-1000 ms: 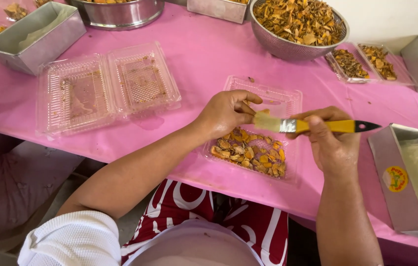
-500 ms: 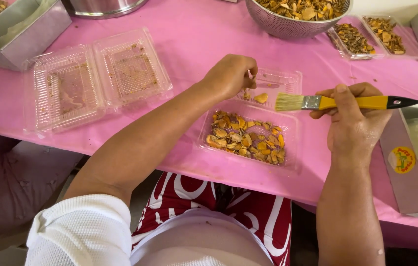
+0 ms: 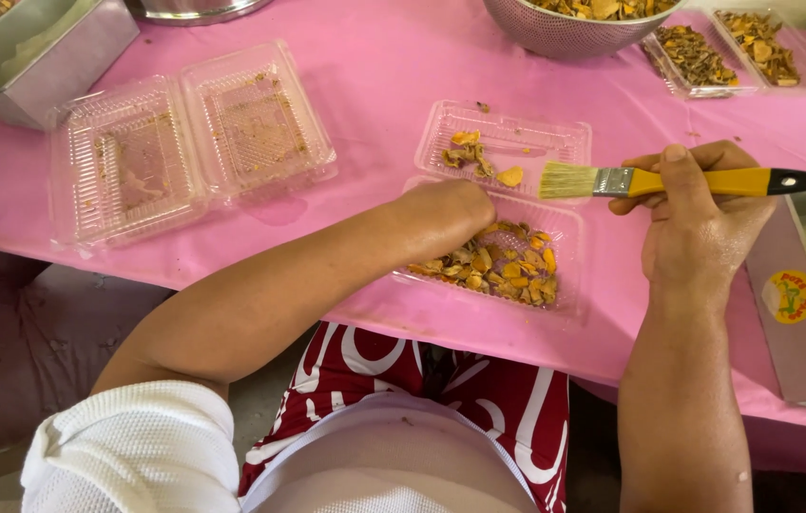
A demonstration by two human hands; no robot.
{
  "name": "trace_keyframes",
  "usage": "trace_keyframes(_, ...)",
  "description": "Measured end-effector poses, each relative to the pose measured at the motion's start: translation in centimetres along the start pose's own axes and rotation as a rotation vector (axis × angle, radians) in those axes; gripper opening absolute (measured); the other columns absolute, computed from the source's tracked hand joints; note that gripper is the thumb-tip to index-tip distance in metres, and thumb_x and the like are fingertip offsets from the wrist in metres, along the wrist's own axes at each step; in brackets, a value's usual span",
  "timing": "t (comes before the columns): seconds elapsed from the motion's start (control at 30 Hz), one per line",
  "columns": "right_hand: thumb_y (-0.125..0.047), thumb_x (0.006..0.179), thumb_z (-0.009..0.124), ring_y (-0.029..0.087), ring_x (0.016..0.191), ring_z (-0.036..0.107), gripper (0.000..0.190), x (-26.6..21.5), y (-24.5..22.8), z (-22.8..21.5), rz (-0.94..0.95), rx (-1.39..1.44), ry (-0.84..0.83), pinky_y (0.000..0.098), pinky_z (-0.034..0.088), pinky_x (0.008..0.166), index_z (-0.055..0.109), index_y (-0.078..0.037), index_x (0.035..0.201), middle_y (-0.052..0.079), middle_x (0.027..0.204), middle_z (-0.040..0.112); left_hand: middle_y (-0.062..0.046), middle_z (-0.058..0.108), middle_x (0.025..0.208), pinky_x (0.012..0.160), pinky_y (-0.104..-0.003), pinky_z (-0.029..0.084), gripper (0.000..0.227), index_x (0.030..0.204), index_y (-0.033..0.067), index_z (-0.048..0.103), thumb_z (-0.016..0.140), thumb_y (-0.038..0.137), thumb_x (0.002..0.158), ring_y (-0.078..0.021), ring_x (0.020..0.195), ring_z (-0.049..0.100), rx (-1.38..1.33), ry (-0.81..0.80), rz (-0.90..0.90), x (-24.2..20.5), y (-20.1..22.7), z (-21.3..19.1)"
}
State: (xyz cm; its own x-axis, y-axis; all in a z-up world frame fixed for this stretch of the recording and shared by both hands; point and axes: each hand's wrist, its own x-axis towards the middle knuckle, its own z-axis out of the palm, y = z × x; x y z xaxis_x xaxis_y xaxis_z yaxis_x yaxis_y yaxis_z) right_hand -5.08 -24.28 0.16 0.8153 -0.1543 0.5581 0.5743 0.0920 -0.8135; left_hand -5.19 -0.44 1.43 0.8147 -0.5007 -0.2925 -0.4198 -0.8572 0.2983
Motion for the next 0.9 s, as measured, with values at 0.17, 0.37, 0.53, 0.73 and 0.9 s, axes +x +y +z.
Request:
trace_keyframes(0.17, -0.011, 0.108, 0.067, 0.030, 0.064, 0.067, 0.022, 0.1, 0.4, -0.3, 0.004, 0.016, -0.002, 0.0360, 0.059, 0.050, 0.055, -0.002, 0.093, 0.019, 0.086, 0.065, -0.002, 0.054, 0.066, 0.049, -0.025, 0.051, 0.018, 0.088, 0.0022, 0.071, 0.057, 0.005, 0.100, -0.0113, 0.053, 0.054, 0.053, 0.070, 0.128, 1.6, -1.6, 1.1)
trace_keyframes(0.37, -0.010, 0.110, 0.067, 0.030, 0.072, 0.070, 0.018, -0.1, 0.3, -0.3, 0.009, 0.029, -0.009, 0.0362, 0.061, 0.053, 0.057, -0.003, 0.097, 0.019, 0.089, 0.066, 0.005, 0.035, 0.064, 0.045, -0.025, 0.025, 0.020, 0.074, 0.0158, 0.043, 0.039, 0.013, 0.093, -0.0102, 0.051, 0.027, -0.565, 0.060, -0.122, -1.9, -0.1, -0.9)
trace_keyframes(0.53, -0.007, 0.108, 0.064, 0.030, 0.068, 0.068, 0.018, 0.0, 0.3, -0.2, 0.021, 0.052, -0.030, 0.0361, 0.061, 0.053, 0.055, -0.002, 0.093, 0.019, 0.087, 0.066, -0.004, 0.075, 0.085, 0.081, -0.034, 0.063, 0.015, 0.089, 0.0097, 0.074, 0.062, 0.006, 0.096, -0.0158, 0.077, 0.075, -0.101, 0.227, 0.154, -0.6, -2.3, -0.5)
trace_keyframes(0.73, -0.018, 0.111, 0.066, 0.025, 0.076, 0.074, 0.017, 0.4, 1.4, -0.7, -0.193, 0.182, -0.347, 0.0307, 0.068, 0.062, 0.062, -0.003, 0.104, 0.019, 0.099, 0.070, -0.006, 0.079, 0.107, 0.079, -0.029, 0.065, 0.015, 0.098, 0.0107, 0.079, 0.066, 0.010, 0.092, -0.0165, 0.088, 0.077, -0.271, 0.295, 0.052, -0.9, -2.2, -0.9)
trace_keyframes(0.9, -0.003, 0.099, 0.067, 0.030, 0.069, 0.073, 0.012, -0.8, 1.6, 0.8, -0.182, -0.084, -0.523, 0.0375, 0.064, 0.062, 0.061, 0.006, 0.094, 0.028, 0.097, 0.070, -0.007, 0.080, 0.097, 0.070, -0.032, 0.060, 0.017, 0.101, 0.0124, 0.080, 0.072, 0.018, 0.087, -0.0212, 0.078, 0.073, -0.533, 0.364, -0.086, -1.8, -1.4, -1.6)
